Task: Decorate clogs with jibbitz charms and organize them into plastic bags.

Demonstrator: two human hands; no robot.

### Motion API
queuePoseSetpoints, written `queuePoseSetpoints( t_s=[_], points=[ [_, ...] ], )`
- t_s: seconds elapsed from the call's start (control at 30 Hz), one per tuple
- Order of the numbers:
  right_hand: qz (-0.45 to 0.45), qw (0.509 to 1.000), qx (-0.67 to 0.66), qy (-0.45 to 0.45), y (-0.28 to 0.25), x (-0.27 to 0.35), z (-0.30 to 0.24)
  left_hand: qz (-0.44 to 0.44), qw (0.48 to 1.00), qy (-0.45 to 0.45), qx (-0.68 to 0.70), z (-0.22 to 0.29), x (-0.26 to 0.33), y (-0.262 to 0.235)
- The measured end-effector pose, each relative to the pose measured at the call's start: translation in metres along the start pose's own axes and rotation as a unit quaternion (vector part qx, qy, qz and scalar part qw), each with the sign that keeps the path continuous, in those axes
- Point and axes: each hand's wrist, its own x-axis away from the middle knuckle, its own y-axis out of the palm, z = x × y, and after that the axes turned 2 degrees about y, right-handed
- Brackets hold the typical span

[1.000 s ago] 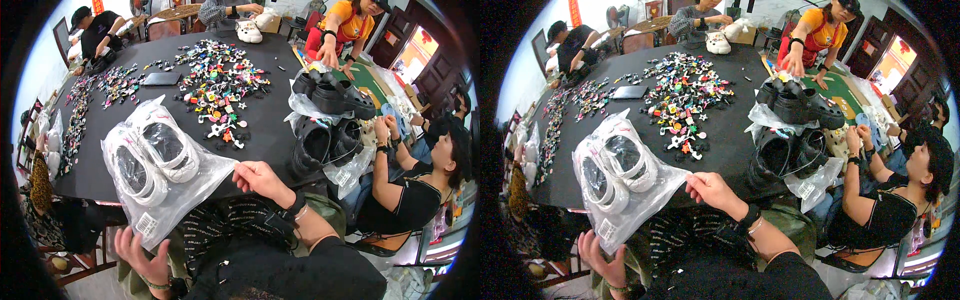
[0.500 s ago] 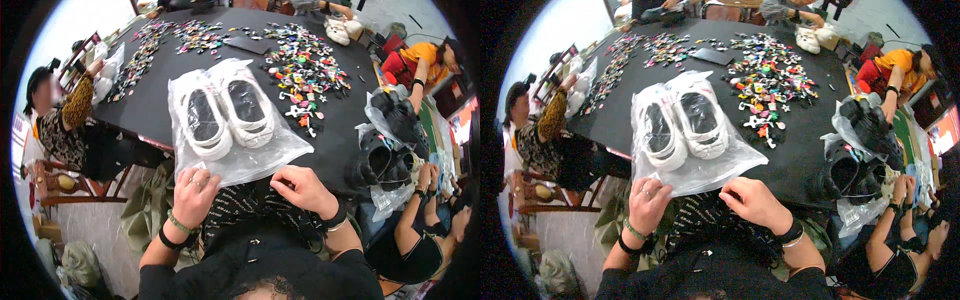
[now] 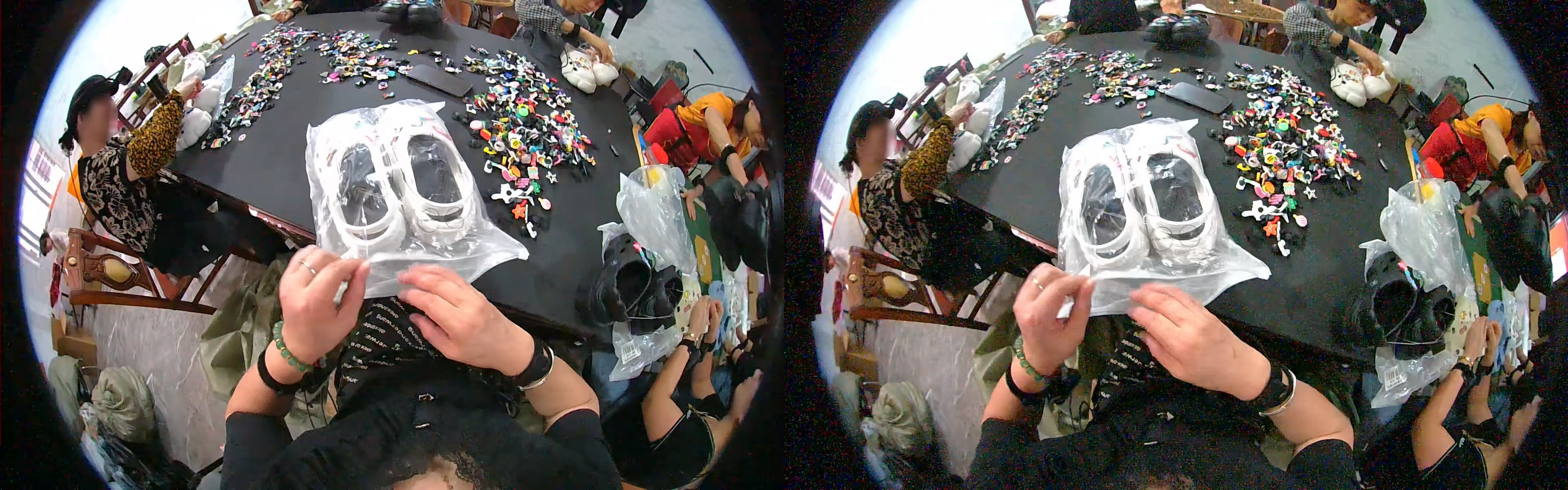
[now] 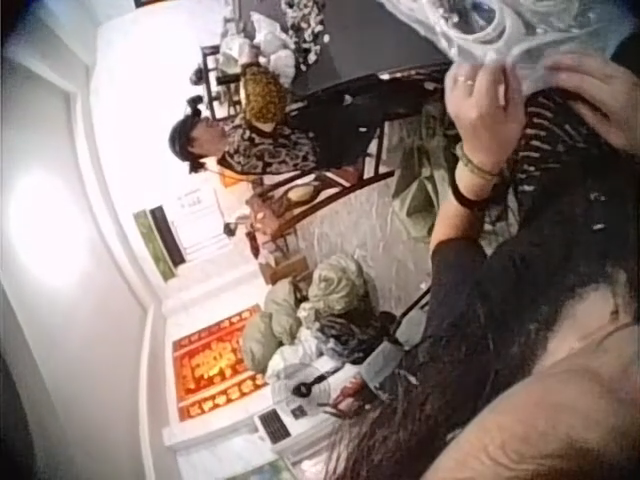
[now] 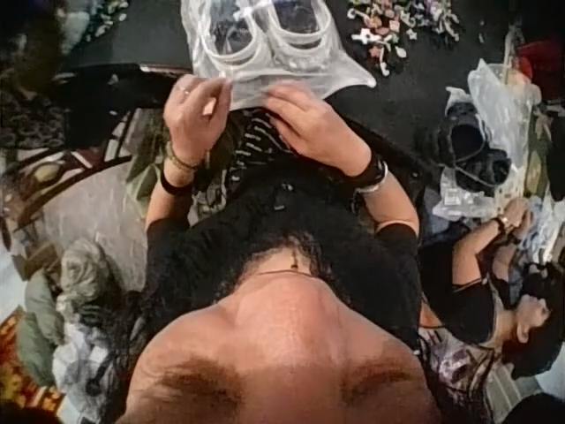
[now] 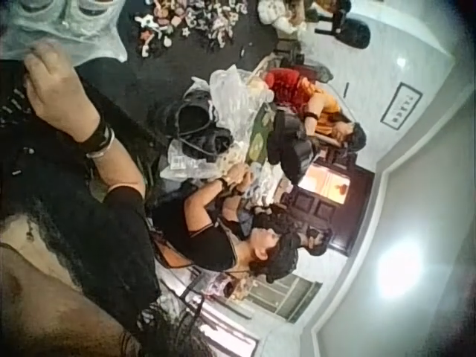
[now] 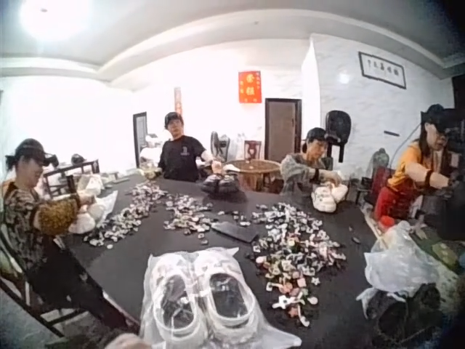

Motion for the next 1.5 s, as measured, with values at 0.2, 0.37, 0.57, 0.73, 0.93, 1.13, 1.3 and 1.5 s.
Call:
queuePoseSetpoints(
  t_s=[0.2, 0.37, 0.57, 0.73, 0.93, 1.13, 1.3, 1.5],
  points=[
    [0.041, 0.955, 0.294, 0.024, -0.001, -0.043, 0.021, 0.088, 0.982, 0.124, -0.108, 0.004, -0.037, -0.006],
    [-0.075, 0.922, 0.359, 0.123, 0.010, -0.066, 0.052, 0.050, 0.987, 0.137, -0.060, 0.005, -0.040, -0.005],
    [-0.026, 0.968, 0.245, 0.054, 0.020, -0.079, 0.085, -0.033, 0.999, 0.032, 0.008, 0.002, -0.032, -0.010],
    [-0.014, 0.987, 0.148, 0.063, 0.026, -0.076, 0.085, -0.043, 0.996, -0.053, 0.065, -0.005, -0.032, -0.020],
    [-0.015, 0.989, 0.113, 0.099, 0.027, -0.080, 0.082, -0.019, 0.979, -0.137, 0.152, -0.040, -0.025, -0.009],
    [0.005, 0.974, 0.226, 0.029, 0.025, -0.071, 0.069, 0.009, 0.961, -0.226, 0.161, -0.089, -0.013, 0.000],
    [-0.012, 0.971, 0.231, 0.056, 0.019, -0.049, 0.063, 0.032, 0.937, -0.297, 0.180, -0.095, 0.003, 0.001],
    [-0.094, 0.943, 0.319, 0.004, -0.042, -0.005, 0.022, 0.005, 0.927, -0.302, 0.221, -0.087, 0.011, 0.002]
  ],
)
